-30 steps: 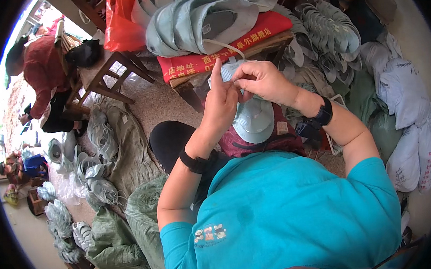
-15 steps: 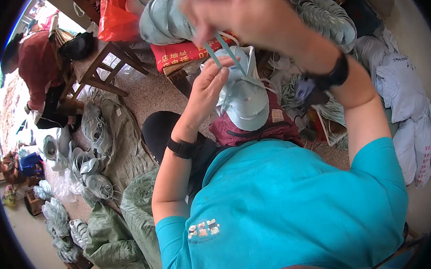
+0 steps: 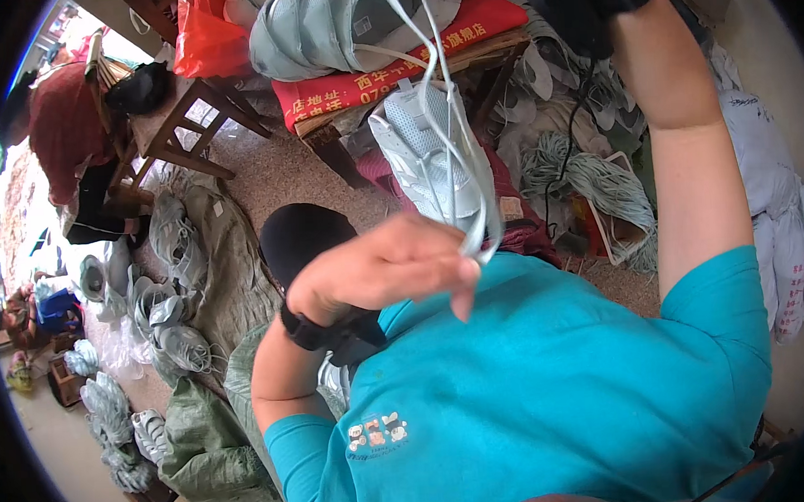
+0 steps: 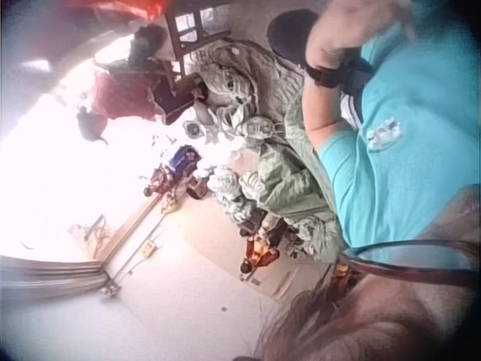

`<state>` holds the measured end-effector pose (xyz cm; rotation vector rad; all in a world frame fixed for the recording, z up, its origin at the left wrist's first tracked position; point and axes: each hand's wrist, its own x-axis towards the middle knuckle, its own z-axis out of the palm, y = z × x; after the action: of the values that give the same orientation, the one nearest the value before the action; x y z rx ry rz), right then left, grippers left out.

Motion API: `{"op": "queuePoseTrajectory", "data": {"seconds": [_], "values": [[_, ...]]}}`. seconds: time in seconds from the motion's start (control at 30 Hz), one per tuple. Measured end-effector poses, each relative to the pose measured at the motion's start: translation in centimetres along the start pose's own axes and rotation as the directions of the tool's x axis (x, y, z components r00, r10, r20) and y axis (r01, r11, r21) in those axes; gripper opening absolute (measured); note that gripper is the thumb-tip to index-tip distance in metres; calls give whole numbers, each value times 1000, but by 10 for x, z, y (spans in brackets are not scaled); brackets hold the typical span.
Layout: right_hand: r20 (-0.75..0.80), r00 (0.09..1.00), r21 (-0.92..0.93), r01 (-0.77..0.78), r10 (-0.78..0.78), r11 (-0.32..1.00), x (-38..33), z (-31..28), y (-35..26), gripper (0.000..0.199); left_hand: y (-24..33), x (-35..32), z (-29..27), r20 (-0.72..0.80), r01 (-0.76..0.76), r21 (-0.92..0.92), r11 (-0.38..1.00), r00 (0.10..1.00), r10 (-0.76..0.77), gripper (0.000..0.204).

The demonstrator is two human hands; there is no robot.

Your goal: The person sits on the floor and threads shoelaces through the eyelets of a light-colored sneaker. They pull the laces tight and tie a knot to secure them. The person then places the finished shoe into a large green sack.

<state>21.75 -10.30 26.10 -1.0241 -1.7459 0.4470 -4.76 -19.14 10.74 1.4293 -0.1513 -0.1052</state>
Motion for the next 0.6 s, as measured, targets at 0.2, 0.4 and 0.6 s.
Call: {"op": "queuePoseTrajectory", "data": {"seconds": [0.2, 0.4, 0.6], "values": [[554, 653, -538, -192, 516, 821, -88, 40, 47, 23, 4, -6, -24, -468, -293, -29, 956, 849, 246, 47], [587, 713, 253, -610, 382, 751, -159, 97, 72, 28, 7, 32, -52, -562, -548, -196, 813, 743, 365, 53], [418, 737, 606, -662, 532, 441, -169, 105, 93, 24, 8, -10, -72, -665, -702, -89, 706, 570, 483, 36]]}}
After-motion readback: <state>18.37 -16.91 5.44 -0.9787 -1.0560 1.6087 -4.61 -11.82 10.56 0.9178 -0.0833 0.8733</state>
